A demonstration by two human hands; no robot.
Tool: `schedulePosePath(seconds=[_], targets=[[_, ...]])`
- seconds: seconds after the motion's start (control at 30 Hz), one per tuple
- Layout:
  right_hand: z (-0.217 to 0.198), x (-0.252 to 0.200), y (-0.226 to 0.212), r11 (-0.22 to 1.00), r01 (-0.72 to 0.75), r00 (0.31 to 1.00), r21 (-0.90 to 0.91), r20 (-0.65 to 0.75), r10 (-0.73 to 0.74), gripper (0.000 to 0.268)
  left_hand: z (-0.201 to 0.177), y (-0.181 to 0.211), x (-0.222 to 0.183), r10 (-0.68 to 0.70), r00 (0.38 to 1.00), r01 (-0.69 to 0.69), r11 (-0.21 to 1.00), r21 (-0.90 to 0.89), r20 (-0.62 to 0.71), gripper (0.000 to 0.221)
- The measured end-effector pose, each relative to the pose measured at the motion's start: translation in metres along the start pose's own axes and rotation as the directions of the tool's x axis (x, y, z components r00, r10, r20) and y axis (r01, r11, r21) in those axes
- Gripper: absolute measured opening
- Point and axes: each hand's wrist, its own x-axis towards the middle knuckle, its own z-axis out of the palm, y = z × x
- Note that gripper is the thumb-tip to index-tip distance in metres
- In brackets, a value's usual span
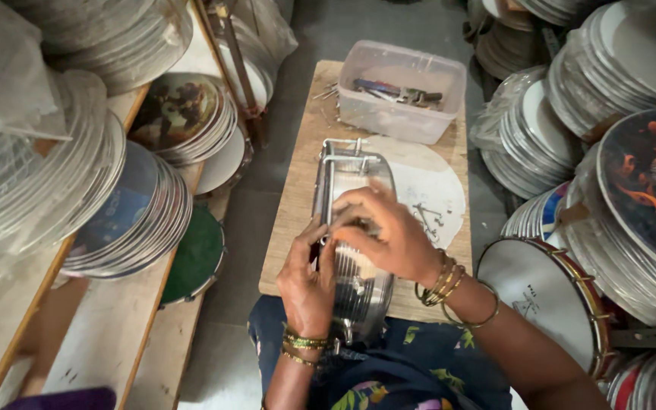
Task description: The person repairs a drum by hand at a workbench. They use a wrench to handle various metal bolts and parts on a drum shell and position a drum head.
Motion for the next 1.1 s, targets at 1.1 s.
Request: schedulePosePath(seconds=[1.1], targets=[[0.041,-0.054,0.026,0.982,-0.188,0.935,-0.031,-0.311,0.170,0.072,-0.006,-0.052,0.019,-0.123,0.979,0.198,0.773,-0.602,0.164,0.012]])
